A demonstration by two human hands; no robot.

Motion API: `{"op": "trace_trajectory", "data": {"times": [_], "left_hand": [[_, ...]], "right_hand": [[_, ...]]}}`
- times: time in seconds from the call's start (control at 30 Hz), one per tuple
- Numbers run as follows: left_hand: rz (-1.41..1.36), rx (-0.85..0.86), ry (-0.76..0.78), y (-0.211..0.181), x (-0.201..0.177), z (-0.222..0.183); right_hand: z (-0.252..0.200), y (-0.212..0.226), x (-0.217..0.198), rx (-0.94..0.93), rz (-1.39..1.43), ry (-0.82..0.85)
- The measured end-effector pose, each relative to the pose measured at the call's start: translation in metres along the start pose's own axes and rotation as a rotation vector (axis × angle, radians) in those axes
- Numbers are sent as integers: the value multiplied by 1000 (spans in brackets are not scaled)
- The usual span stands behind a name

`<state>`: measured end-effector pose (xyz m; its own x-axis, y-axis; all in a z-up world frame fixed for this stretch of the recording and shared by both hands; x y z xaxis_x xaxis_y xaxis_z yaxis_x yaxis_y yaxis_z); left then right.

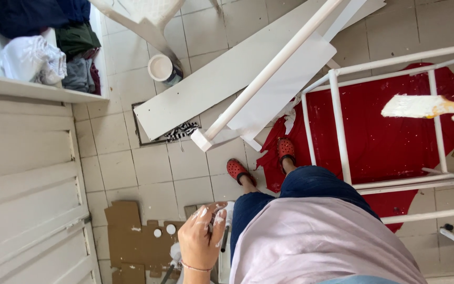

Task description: Painting a white furniture frame and boards with a paintbrush

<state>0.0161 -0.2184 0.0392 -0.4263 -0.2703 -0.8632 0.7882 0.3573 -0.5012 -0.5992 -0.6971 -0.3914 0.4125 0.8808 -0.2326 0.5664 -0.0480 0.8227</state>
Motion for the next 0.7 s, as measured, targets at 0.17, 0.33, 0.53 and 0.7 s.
{"op": "trace_trajectory", "data": {"times": [0.17, 0.33, 0.53, 0.7], "left_hand": [[2, 37, -4, 2, 7, -8], [36, -114, 59, 20, 19, -11], [77, -20, 5, 18, 25, -3], [205, -304, 567, 182, 188, -69]], "right_hand": [[-68, 295, 127, 265, -68, -790], [-107, 537, 195, -35, -251, -863], [-116, 551, 189, 18, -189, -1026], [-127, 553, 180, -194, -315, -1115]]}}
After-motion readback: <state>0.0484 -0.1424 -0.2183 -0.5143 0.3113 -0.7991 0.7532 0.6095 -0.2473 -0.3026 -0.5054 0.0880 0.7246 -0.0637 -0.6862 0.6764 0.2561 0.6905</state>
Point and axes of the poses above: each hand's wrist, its own z-axis towards the middle knuckle, its own x-axis out of the palm, y = z × x, the point moved 10 cm from there along z, towards the middle knuckle, and after that the axes turned 9 degrees about z, right-handed, at the moved point
